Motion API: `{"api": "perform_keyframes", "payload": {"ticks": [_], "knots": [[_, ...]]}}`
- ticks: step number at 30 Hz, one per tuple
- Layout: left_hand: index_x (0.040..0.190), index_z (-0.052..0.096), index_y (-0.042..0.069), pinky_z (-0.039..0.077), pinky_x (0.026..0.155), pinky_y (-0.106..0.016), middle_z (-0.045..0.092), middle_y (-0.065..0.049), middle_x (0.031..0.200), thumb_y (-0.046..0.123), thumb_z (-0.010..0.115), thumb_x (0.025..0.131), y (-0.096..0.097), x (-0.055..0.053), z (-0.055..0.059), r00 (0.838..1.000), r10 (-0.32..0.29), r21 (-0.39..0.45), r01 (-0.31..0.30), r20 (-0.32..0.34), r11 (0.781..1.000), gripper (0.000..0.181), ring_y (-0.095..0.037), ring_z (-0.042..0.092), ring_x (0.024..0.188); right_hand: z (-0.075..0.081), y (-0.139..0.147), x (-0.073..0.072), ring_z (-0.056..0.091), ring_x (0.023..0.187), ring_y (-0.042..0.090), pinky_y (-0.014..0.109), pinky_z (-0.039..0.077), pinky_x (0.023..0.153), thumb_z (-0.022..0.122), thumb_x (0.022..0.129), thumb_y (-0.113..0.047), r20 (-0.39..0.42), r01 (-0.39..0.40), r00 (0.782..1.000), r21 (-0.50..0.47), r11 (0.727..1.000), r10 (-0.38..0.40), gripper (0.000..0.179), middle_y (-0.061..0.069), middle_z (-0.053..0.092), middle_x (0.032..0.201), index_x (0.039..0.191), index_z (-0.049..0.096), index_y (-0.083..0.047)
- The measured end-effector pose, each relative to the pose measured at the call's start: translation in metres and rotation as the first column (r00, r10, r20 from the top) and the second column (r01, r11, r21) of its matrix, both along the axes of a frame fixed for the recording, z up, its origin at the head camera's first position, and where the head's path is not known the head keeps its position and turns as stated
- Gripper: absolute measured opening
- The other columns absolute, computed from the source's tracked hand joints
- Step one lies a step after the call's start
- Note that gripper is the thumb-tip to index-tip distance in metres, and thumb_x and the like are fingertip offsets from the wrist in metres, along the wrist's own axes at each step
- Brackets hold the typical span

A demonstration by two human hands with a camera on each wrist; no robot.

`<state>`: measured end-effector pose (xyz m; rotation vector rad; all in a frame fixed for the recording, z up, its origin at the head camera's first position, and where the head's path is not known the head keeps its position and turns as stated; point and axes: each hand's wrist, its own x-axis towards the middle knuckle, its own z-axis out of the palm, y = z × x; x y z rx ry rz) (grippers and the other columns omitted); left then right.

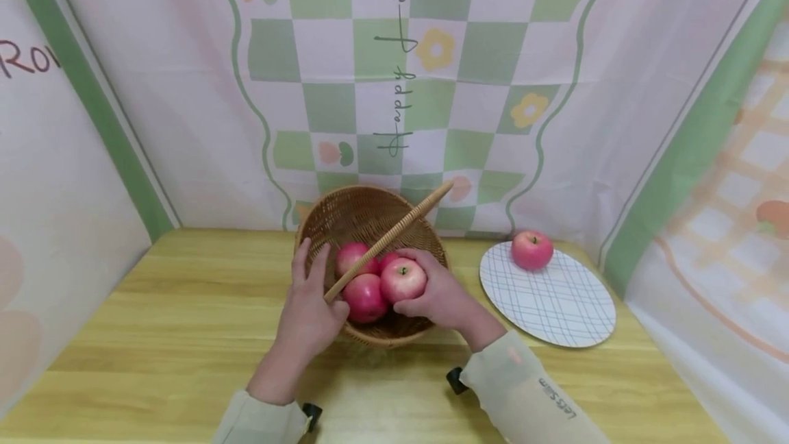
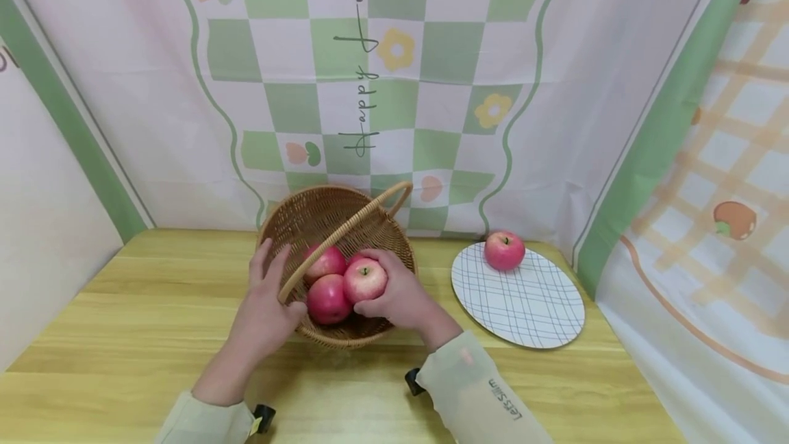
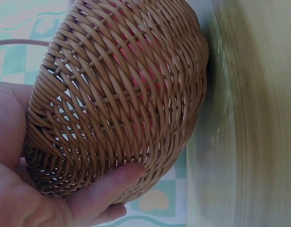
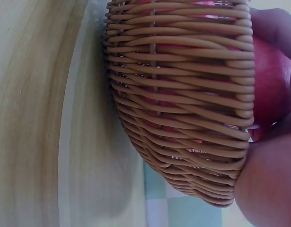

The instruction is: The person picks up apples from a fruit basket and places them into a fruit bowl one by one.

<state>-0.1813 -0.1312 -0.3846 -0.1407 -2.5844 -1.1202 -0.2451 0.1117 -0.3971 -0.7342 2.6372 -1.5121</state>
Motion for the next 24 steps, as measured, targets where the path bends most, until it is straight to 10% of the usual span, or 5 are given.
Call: {"api": "perform_keyframes", "payload": {"ticks": [9,24], "knots": [[0.157,0.030,0.015,0.047,0.063,-0.036,0.005,-0.002,0.164,0.000,0.069,0.071,0.001,0.000,-0.001,1.000,0.003,0.000,-0.003,0.022,1.000,0.095,-0.044,0.056,0.106,-0.002,0.007,-0.003,0.057,0.109,0.027,0.044,0.047,0.092,0.085,0.069,0.004,0.003,-0.023,1.000,-0.046,0.999,0.023,0.079,0.010,0.051,0.132,0.140,0.052,-0.008],[0.157,0.030,0.014,0.045,0.058,-0.032,0.004,-0.006,0.164,0.000,0.068,0.071,0.001,0.000,-0.002,1.000,-0.010,-0.002,0.010,0.007,1.000,0.094,-0.042,0.057,0.100,-0.003,0.025,-0.008,0.058,0.109,0.034,0.045,0.051,0.088,0.089,0.070,-0.005,0.198,0.023,0.979,-0.326,0.945,0.044,0.066,0.015,0.056,0.126,0.127,0.058,-0.019]]}}
